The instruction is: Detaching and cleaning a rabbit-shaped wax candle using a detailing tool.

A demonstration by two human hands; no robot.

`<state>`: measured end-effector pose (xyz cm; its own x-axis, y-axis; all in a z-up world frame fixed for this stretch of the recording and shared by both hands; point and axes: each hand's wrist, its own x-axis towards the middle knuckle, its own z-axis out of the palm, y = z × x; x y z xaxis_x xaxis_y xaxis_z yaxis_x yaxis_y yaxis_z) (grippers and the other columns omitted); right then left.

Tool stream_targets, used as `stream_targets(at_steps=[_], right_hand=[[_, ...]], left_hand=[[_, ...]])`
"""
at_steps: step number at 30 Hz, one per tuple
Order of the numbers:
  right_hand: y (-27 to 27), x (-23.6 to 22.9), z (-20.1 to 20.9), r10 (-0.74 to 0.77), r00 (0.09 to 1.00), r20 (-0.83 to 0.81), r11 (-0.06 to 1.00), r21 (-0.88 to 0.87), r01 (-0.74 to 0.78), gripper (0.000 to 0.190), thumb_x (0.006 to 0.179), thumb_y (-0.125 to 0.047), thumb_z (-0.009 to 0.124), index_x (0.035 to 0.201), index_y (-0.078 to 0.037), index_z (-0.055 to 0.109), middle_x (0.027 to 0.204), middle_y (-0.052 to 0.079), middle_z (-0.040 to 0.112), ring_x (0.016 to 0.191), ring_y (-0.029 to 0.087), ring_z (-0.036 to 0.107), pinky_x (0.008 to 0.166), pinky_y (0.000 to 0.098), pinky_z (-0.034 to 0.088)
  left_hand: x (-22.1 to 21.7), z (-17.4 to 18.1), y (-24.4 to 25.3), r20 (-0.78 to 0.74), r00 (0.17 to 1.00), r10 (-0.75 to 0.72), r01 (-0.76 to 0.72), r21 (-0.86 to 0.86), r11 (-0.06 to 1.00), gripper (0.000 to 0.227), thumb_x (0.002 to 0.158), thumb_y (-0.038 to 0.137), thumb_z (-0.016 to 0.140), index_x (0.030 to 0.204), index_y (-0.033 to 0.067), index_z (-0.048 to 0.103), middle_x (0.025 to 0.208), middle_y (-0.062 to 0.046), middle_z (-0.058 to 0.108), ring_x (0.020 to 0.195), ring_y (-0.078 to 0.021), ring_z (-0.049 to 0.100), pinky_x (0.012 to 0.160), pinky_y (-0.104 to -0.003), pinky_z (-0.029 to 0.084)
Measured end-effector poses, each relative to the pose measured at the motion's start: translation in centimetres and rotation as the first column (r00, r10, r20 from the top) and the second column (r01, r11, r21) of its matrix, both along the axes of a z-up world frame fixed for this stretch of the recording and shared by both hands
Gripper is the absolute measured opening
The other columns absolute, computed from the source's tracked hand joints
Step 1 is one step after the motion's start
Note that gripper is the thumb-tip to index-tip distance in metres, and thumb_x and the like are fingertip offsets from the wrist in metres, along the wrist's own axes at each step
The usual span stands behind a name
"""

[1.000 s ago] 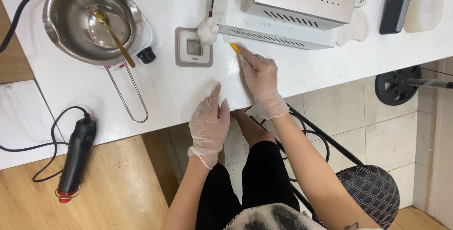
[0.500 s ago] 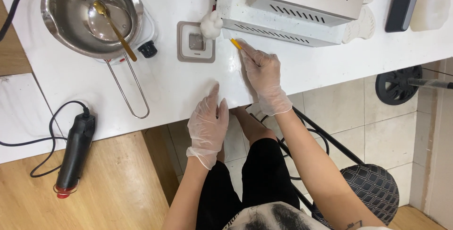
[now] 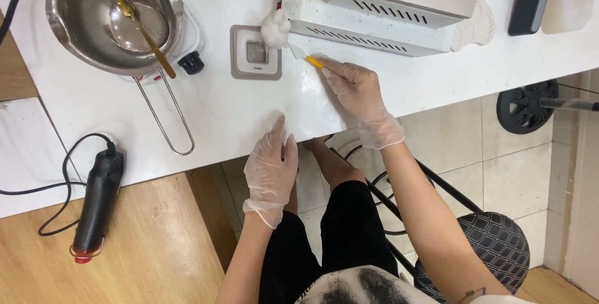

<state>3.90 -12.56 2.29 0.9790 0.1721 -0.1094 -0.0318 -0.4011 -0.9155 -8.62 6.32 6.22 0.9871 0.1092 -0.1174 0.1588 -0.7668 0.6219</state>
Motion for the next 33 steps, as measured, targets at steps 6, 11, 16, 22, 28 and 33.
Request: stream_targets(at_steps=[6, 11, 16, 22, 28, 33], right_hand=[[0.4, 0.1, -0.4, -0.046, 0.997, -0.061, 0.998, -0.042, 0.044, 0.032, 0.098, -0.003, 0.065, 0.128, -0.009, 0.072, 0.110, 0.010, 0.079, 0.096, 0.012, 0.072, 0.088, 0.0239, 0.057], [1.0, 0.0, 0.5, -0.045, 0.998, -0.049, 0.999, 0.002, 0.045, 0.030, 0.099, -0.004, 0.066, 0.127, -0.009, 0.072, 0.113, 0.012, 0.078, 0.101, 0.013, 0.072, 0.092, 0.0237, 0.057], [1.3, -0.3, 0.6, -0.024, 1.000, -0.012, 1.000, 0.020, 0.024, 0.027, 0.099, -0.005, 0.066, 0.125, -0.006, 0.072, 0.118, 0.014, 0.077, 0.106, 0.014, 0.073, 0.095, 0.0242, 0.056], [1.9, -0.7, 1.3, -0.018, 1.000, 0.012, 1.000, -0.012, 0.018, 0.025, 0.099, -0.008, 0.066, 0.123, -0.006, 0.073, 0.111, 0.013, 0.079, 0.096, 0.014, 0.076, 0.090, 0.0247, 0.058], [2.0, -0.9, 1.1, -0.096, 0.983, -0.154, 0.995, -0.020, 0.094, 0.028, 0.098, -0.009, 0.066, 0.125, -0.009, 0.075, 0.096, 0.008, 0.082, 0.080, 0.004, 0.063, 0.081, 0.0220, 0.057], [1.6, -0.7, 1.2, -0.082, 0.966, -0.245, 0.995, 0.036, 0.094, 0.028, 0.099, -0.011, 0.063, 0.124, -0.010, 0.075, 0.101, 0.004, 0.080, 0.090, 0.004, 0.064, 0.088, 0.0203, 0.055]], left_hand=[[-0.9, -0.4, 0.2, 0.001, 1.000, 0.012, -0.012, -0.020, 1.000, 0.045, 0.097, 0.018, 0.064, 0.141, 0.0101, 0.056, 0.083, -0.006, 0.063, 0.078, -0.0244, 0.063, 0.074, -0.038, 0.055], [0.6, 0.0, -0.1, 0.050, 0.995, 0.081, -0.078, -0.072, 0.994, 0.050, 0.097, 0.019, 0.065, 0.145, 0.0100, 0.053, 0.087, -0.006, 0.065, 0.077, -0.0234, 0.064, 0.073, -0.039, 0.055], [2.3, 0.3, -0.7, 0.024, 0.996, 0.088, -0.086, -0.093, 0.992, 0.054, 0.098, 0.019, 0.066, 0.149, 0.0113, 0.050, 0.080, -0.007, 0.062, 0.074, -0.0239, 0.062, 0.071, -0.040, 0.054], [1.8, -0.1, -0.6, 0.022, 0.996, 0.088, -0.086, -0.104, 0.991, 0.056, 0.097, 0.019, 0.067, 0.150, 0.0121, 0.047, 0.082, -0.006, 0.062, 0.073, -0.0222, 0.063, 0.070, -0.040, 0.055], [2.5, -0.3, -0.6, 0.024, 0.995, 0.092, -0.090, -0.086, 0.992, 0.059, 0.099, 0.020, 0.066, 0.153, 0.0134, 0.044, 0.082, -0.005, 0.062, 0.073, -0.0216, 0.063, 0.072, -0.039, 0.056], [3.3, -0.4, -1.1, 0.036, 0.993, 0.115, -0.111, -0.097, 0.989, 0.059, 0.098, 0.020, 0.067, 0.153, 0.0144, 0.044, 0.081, -0.005, 0.062, 0.072, -0.0215, 0.063, 0.071, -0.039, 0.055]])
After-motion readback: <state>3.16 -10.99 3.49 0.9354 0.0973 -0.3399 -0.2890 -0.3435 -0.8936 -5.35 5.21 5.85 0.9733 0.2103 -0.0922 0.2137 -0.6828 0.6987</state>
